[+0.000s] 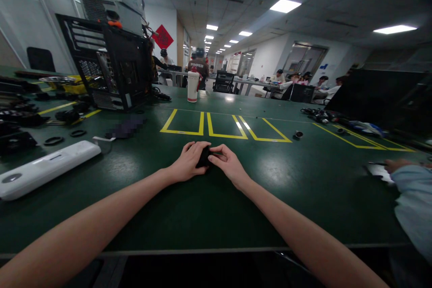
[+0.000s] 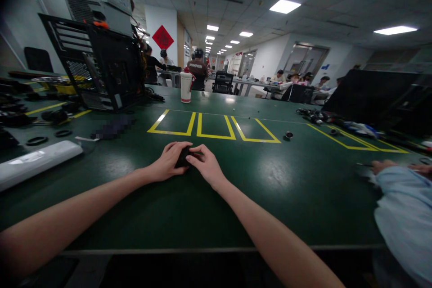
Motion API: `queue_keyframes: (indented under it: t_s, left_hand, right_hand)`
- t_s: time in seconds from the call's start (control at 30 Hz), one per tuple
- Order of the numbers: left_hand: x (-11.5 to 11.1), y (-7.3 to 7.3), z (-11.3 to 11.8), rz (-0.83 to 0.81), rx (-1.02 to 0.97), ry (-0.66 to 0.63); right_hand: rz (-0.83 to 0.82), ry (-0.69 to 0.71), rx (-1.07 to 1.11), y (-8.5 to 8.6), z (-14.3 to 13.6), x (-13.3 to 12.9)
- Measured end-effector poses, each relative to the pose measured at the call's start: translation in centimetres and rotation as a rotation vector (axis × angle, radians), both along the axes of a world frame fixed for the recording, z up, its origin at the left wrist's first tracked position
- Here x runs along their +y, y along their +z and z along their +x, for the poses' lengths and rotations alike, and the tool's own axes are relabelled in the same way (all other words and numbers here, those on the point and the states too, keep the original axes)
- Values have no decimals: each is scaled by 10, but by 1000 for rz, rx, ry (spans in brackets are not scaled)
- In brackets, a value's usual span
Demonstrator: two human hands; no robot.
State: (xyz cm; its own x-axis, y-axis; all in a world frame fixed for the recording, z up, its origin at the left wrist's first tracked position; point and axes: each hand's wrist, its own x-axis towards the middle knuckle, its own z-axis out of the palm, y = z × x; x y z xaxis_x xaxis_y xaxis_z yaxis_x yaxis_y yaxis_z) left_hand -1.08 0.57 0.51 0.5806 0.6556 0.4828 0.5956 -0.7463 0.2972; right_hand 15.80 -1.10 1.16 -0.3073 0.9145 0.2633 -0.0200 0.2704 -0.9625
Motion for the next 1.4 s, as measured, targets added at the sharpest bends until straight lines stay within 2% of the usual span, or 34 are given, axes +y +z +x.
queue_keyframes:
  t_s: [0.13,0.23,0.43,0.67,0.8,1.03,1.27,1.4]
  left_hand:
    - [0,0,1,6,-1,-5]
    - [-1,1,1,5,0,-9]
    - [-2,2,-1,-4,10,-9]
    - [-2,3,-1,-1,8,-12]
    - [-1,1,0,0,-6,-8]
    - [-1,0,-1,0,1,-7]
    - [0,0,0,6,8,-1]
    - [0,1,0,-1,1,-5]
  right_hand:
    - [29,-42,-34,-1,1,3]
    - [-18,-48,-71,0,2,4]
    - [-47,9,-33,2,1,-1]
    - [-7,-16,-20,0,0,2]
    - [-37,-19,-38,-1,1,4]
    - [-39,37,10,-1,-1,1]
    - [28,-39,-20,0,0,1]
    - [-22,-41,-56,0,1,3]
